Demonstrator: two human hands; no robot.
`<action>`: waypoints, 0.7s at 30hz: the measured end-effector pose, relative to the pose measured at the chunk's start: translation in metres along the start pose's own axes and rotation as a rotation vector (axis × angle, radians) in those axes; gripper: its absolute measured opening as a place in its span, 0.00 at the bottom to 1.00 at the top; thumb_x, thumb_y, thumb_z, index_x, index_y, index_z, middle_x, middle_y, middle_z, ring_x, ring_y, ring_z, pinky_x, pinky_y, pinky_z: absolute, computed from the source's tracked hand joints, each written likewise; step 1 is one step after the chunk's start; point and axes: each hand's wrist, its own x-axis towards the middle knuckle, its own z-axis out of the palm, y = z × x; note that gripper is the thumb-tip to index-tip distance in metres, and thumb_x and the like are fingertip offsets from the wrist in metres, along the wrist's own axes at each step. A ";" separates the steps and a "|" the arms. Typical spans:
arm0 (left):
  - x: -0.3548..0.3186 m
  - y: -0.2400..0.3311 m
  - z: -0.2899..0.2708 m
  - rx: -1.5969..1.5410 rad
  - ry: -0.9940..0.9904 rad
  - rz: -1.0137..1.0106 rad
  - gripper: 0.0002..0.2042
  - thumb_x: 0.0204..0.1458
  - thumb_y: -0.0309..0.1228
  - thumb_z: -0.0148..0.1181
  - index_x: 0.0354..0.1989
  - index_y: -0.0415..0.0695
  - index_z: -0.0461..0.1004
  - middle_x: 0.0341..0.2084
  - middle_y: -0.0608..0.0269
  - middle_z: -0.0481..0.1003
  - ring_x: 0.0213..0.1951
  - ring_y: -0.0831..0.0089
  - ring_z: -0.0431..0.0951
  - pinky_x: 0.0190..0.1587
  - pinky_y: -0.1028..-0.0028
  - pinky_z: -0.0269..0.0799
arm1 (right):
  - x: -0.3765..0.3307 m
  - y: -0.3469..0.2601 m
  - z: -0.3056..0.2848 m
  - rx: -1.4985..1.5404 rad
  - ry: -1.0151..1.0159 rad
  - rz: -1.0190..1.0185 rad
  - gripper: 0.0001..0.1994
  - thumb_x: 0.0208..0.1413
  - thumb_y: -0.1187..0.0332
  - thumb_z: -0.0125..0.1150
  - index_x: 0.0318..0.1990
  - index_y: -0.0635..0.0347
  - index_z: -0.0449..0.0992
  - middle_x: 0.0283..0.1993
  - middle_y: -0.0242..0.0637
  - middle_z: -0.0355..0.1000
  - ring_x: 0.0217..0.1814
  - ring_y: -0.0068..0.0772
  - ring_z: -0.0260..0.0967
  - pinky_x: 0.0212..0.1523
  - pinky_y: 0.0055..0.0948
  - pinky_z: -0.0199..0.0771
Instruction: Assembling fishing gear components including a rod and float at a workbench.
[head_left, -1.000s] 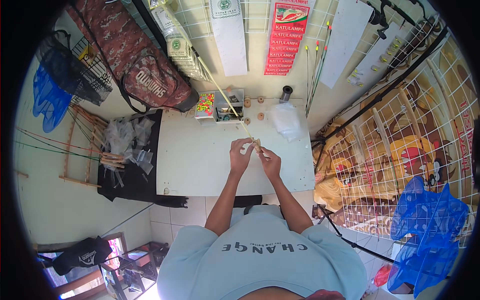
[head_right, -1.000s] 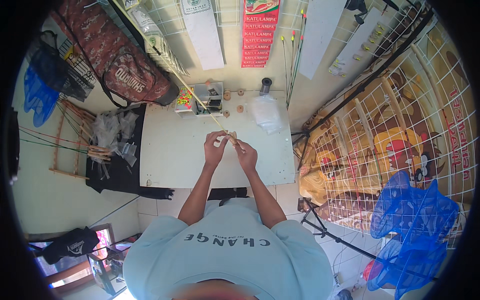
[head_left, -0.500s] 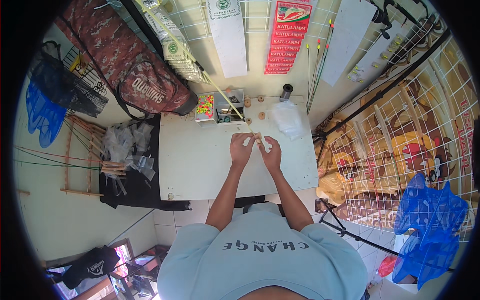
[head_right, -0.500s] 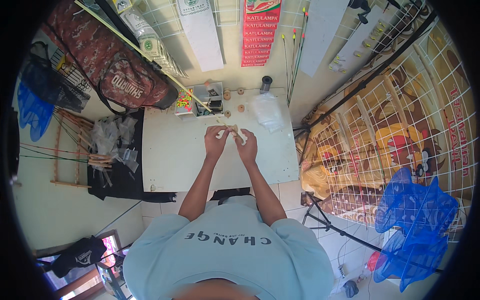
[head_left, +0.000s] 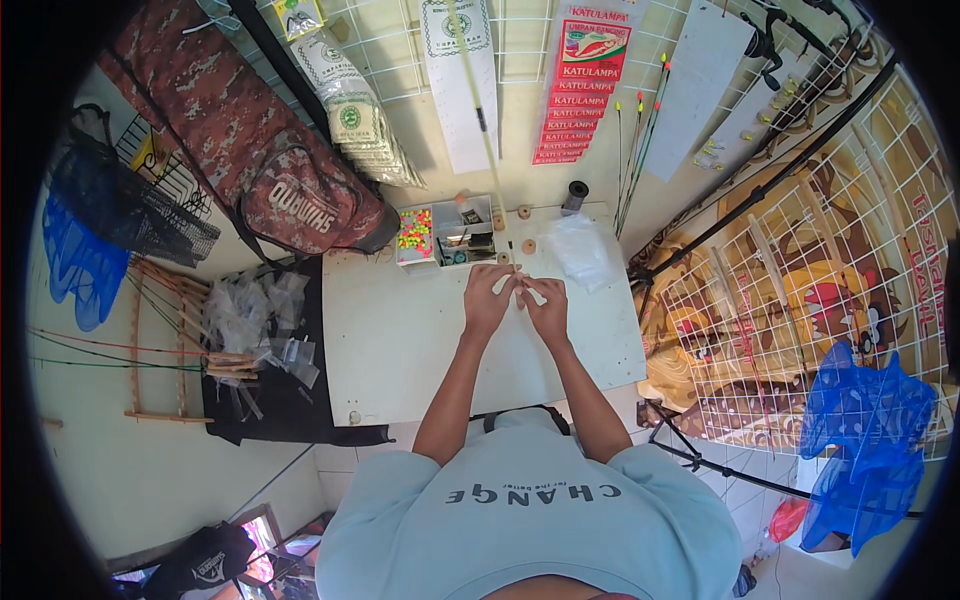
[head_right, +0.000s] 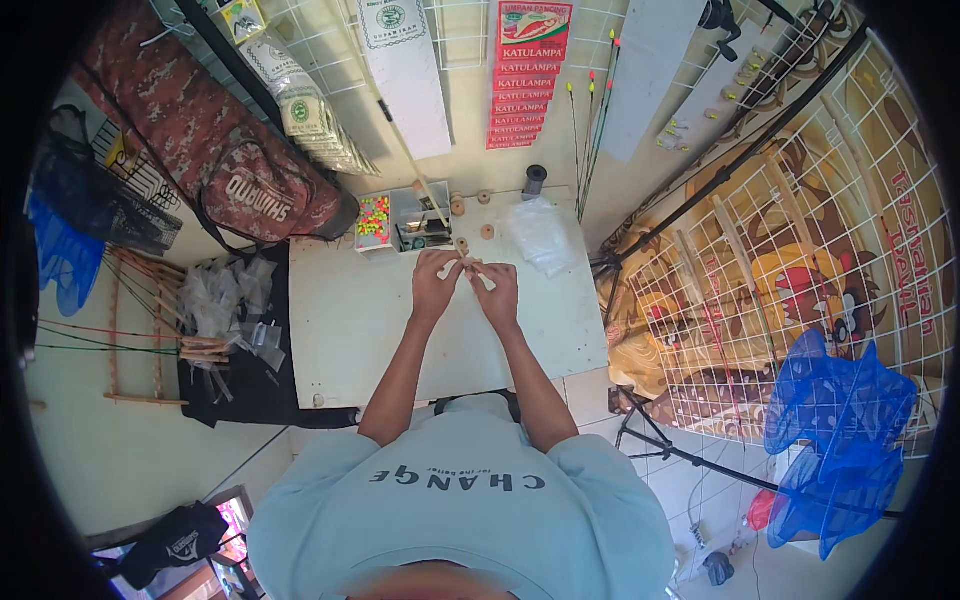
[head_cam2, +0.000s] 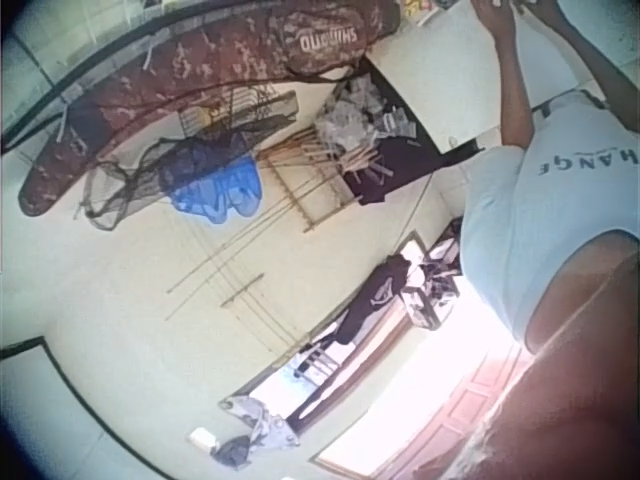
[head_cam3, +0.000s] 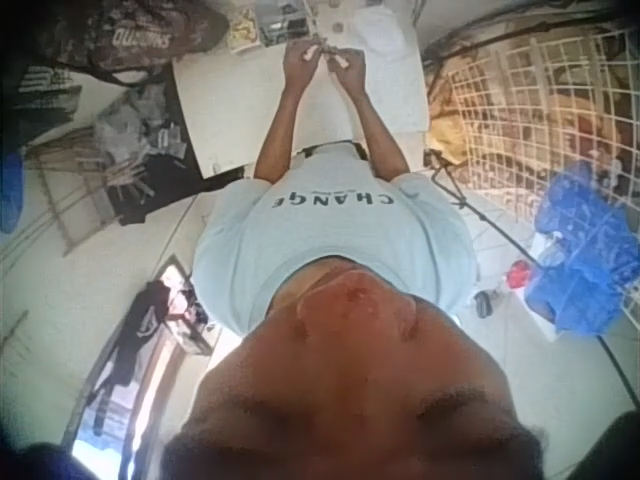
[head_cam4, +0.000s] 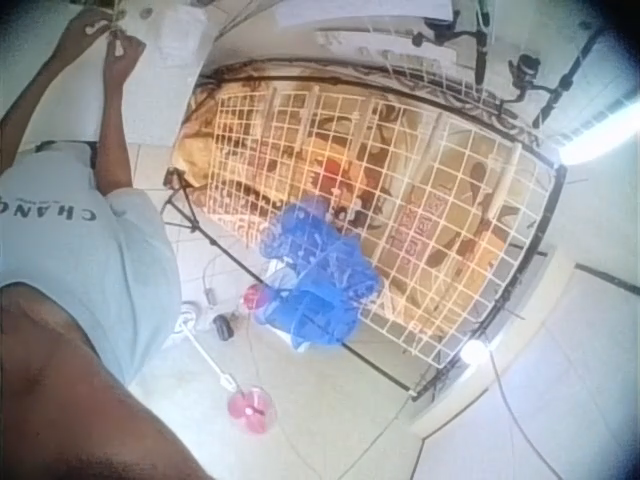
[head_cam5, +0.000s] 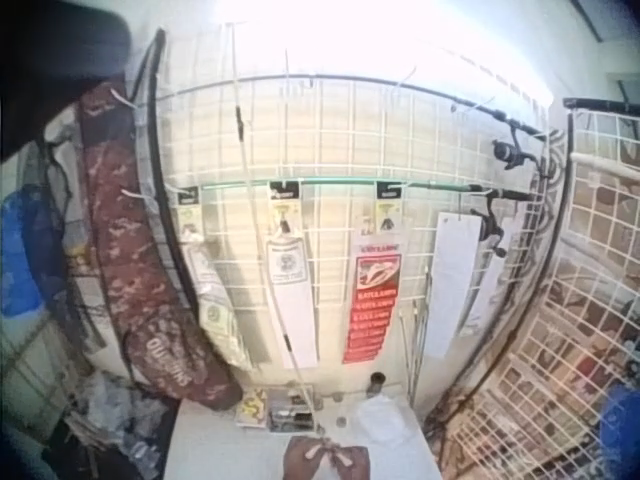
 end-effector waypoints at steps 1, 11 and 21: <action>0.003 0.002 -0.001 -0.003 -0.002 0.001 0.07 0.48 0.28 0.63 0.36 0.46 0.80 0.33 0.65 0.78 0.39 0.69 0.72 0.38 0.72 0.71 | 0.000 0.000 0.000 0.025 -0.014 0.055 0.12 0.47 0.70 0.66 0.41 0.55 0.80 0.37 0.34 0.75 0.45 0.35 0.64 0.47 0.31 0.65; 0.029 0.013 -0.006 -0.254 0.104 -0.004 0.07 0.47 0.27 0.65 0.35 0.44 0.79 0.33 0.64 0.78 0.35 0.73 0.73 0.34 0.74 0.70 | 0.013 -0.009 -0.003 -0.016 -0.043 0.052 0.12 0.45 0.69 0.67 0.39 0.55 0.80 0.36 0.33 0.75 0.46 0.36 0.64 0.51 0.32 0.63; 0.029 0.025 0.002 -0.203 0.081 0.045 0.06 0.46 0.26 0.65 0.33 0.42 0.80 0.29 0.63 0.78 0.36 0.71 0.73 0.35 0.73 0.70 | 0.041 -0.031 -0.030 0.231 -0.029 0.041 0.11 0.48 0.68 0.66 0.41 0.53 0.81 0.37 0.32 0.75 0.48 0.31 0.64 0.48 0.29 0.65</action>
